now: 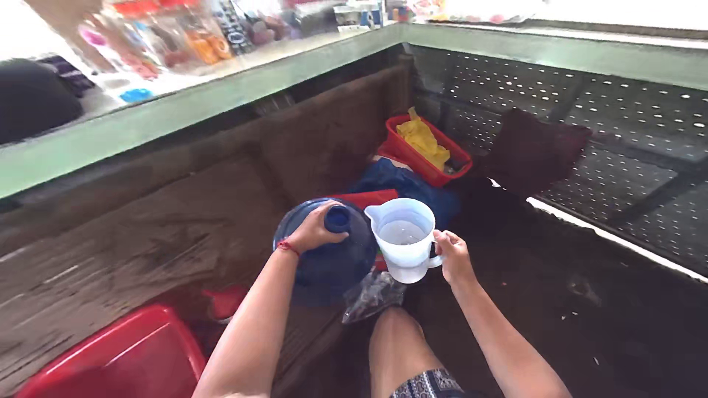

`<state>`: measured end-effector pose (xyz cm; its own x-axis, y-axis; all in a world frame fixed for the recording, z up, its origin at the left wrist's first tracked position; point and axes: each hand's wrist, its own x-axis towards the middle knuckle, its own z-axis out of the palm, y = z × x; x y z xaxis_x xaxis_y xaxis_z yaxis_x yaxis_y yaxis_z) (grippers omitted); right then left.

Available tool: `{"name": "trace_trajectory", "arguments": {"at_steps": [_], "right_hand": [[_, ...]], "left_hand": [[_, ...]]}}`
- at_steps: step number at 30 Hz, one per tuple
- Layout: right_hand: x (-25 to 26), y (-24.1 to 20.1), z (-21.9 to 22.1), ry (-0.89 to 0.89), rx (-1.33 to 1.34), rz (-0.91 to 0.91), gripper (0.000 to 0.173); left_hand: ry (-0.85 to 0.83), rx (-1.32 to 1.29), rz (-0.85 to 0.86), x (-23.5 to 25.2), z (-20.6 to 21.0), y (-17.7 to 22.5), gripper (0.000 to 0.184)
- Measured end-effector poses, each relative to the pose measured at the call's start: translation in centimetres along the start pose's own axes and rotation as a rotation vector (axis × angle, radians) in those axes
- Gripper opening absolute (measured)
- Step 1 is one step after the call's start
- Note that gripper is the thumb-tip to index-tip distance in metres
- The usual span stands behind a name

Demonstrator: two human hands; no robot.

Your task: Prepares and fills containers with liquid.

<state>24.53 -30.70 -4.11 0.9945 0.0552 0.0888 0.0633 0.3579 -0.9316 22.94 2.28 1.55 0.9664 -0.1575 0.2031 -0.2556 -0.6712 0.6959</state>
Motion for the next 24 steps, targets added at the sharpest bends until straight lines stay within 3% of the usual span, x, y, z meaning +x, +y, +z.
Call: {"name": "trace_trajectory", "arguments": {"at_steps": [3,6,10,18,24], "right_hand": [[0.1,0.7,0.9,0.02,0.047,-0.008,0.035],[0.1,2.2,1.6,0.022,0.057,-0.024,0.034],[0.6,4.7,2.6,0.027,0.025,-0.005,0.035],[0.6,12.2,3.0,0.002,0.009,0.0,0.027],[-3.4,11.5,2.4,-0.12,-0.07,-0.026,0.026]], "left_hand": [[0.147,-0.124,-0.191,-3.5,-3.2,-1.9,0.065],[0.282,-0.247,-0.263,-5.8,-5.2,-4.6,0.063],[0.377,-0.365,-0.26,-7.2,-5.0,-5.7,0.066],[0.441,-0.344,-0.189,-6.1,-4.5,-8.1,0.073],[0.512,-0.236,-0.174,-4.8,-5.7,-9.1,0.077]]}}
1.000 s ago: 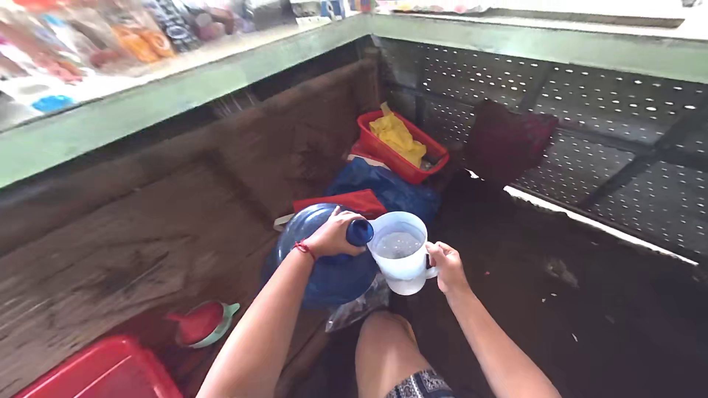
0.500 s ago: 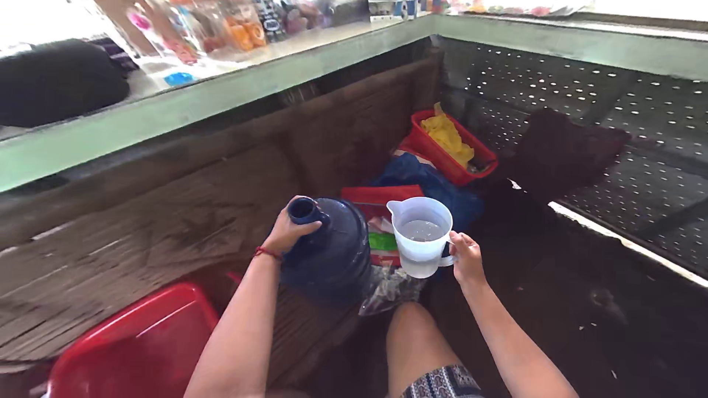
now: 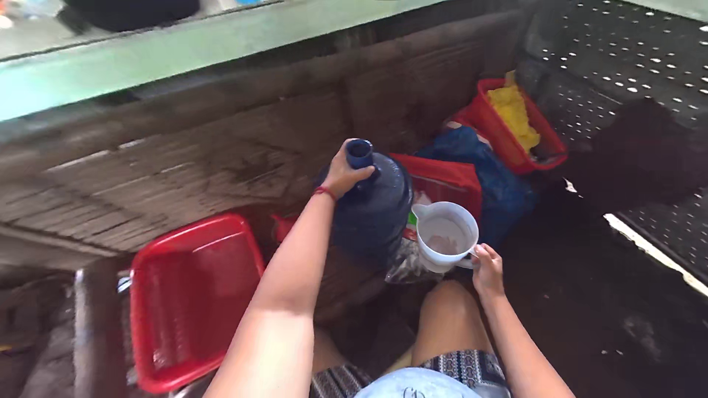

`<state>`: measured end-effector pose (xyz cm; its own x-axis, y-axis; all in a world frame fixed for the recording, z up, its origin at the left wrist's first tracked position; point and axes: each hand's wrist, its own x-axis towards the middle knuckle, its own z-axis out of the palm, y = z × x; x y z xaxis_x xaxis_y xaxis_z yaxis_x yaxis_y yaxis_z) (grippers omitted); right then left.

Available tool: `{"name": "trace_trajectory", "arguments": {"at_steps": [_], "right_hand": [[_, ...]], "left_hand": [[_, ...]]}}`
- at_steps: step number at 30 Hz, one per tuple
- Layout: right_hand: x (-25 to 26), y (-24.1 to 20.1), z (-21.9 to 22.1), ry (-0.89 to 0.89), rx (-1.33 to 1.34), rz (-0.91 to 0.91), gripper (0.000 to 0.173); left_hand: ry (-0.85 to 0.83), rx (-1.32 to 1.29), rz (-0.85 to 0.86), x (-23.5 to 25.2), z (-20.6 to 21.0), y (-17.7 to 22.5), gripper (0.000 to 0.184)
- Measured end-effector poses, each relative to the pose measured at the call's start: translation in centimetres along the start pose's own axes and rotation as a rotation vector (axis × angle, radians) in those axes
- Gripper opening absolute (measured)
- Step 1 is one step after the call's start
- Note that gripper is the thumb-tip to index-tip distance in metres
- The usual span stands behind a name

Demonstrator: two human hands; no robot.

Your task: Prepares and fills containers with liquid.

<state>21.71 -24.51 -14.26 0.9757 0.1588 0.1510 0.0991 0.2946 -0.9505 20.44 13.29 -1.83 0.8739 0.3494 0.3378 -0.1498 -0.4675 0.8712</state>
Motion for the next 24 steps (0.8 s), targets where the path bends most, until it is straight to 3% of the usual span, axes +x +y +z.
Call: {"name": "trace_trajectory", "arguments": {"at_steps": [8,13,18,21,24], "right_hand": [[-7.5,-1.3,2.2,-0.17,-0.02,0.182,0.021],[-10.6,1.5,8.0,-0.259,-0.035,0.389,0.023],[-13.0,6.1,15.2,-0.349,-0.058,0.503,0.022],[-13.1,9.1,19.1,-0.429,-0.074,0.512,0.022],[-12.3,11.6,22.3,-0.473,-0.097,0.513,0.02]], "left_hand": [[0.029,0.053,0.002,-1.3,-0.2,1.7,0.099],[-0.027,0.135,0.0,-5.9,-3.7,1.2,0.098],[-0.03,0.153,-0.122,-19.2,-14.3,-1.5,0.087],[0.108,0.158,-0.323,-30.0,-20.5,-4.7,0.084],[0.306,0.121,-0.537,-41.2,-23.3,-5.3,0.087]]}}
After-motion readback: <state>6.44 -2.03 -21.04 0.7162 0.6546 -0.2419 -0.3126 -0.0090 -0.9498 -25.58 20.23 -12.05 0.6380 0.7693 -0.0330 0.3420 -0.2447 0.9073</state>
